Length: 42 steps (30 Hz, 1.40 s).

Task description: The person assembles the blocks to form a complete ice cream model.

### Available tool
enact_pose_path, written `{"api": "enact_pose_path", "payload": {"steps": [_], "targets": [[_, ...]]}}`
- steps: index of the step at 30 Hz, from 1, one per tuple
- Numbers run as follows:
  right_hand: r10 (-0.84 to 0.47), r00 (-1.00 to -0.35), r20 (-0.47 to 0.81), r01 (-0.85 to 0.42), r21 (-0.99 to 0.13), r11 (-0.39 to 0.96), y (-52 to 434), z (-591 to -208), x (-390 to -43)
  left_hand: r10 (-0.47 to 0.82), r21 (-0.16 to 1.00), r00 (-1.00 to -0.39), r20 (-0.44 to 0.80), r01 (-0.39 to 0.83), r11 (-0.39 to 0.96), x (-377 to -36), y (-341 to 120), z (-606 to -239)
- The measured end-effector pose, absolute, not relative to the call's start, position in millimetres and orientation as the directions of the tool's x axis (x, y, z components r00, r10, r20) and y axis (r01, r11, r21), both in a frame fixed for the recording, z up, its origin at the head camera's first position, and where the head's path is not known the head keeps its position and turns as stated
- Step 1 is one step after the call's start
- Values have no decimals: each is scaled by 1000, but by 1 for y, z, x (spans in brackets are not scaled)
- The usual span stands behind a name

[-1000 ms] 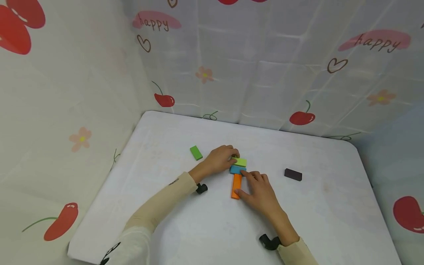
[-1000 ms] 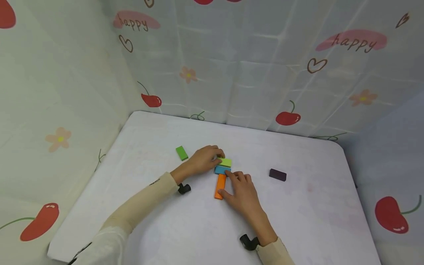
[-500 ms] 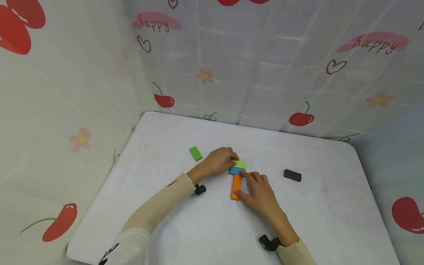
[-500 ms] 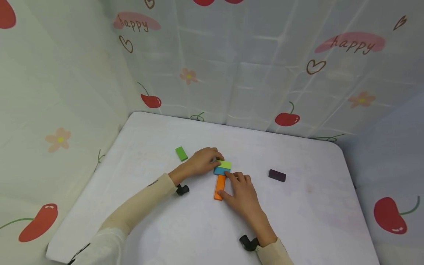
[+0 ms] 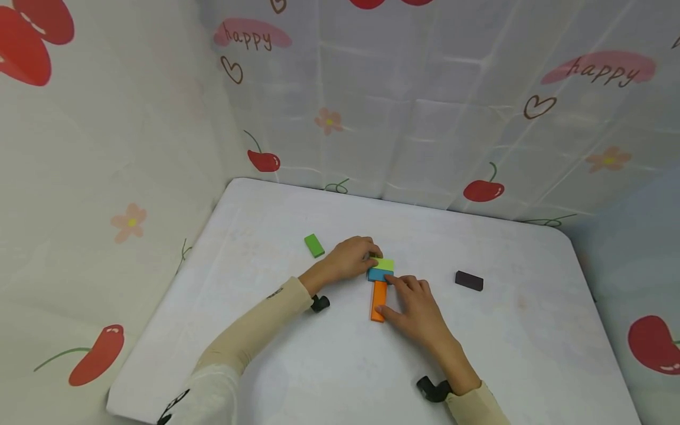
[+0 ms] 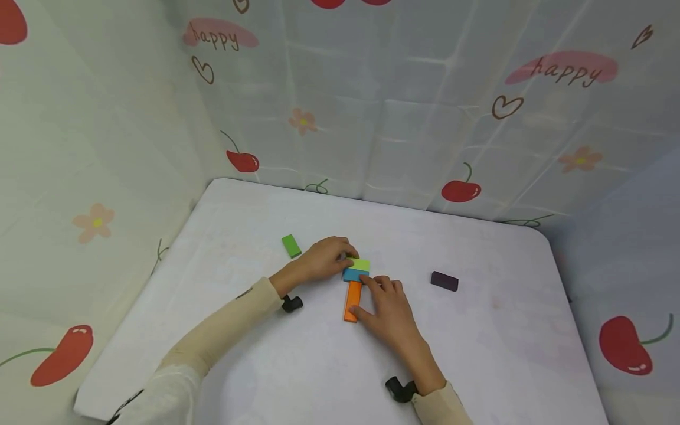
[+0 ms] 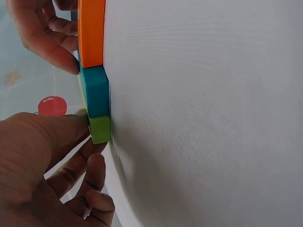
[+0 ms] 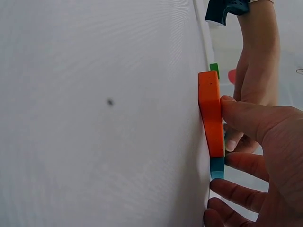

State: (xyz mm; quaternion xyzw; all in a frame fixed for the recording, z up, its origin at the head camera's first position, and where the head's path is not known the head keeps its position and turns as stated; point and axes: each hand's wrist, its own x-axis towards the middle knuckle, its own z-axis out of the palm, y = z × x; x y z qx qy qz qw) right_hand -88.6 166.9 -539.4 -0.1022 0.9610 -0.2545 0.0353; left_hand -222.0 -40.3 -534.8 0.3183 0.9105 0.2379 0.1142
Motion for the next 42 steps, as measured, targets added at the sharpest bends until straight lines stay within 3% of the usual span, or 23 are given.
{"api": "enact_pose_path", "payload": {"steps": [19,33,42], "targets": [[-213,-977,-13,-177,-506,844,166,-539,-89,648,480,-761,-32,558,677,-224,-57,-539],[-201,-979,-18,-166,-498,851,168,-540,-88,528,512,-846,76,487,707,-225,-148,-531],[-204,-979,-16,-167,-512,842,168,-539,-86,432,540,-900,60,393,744,-234,-182,-535]]}}
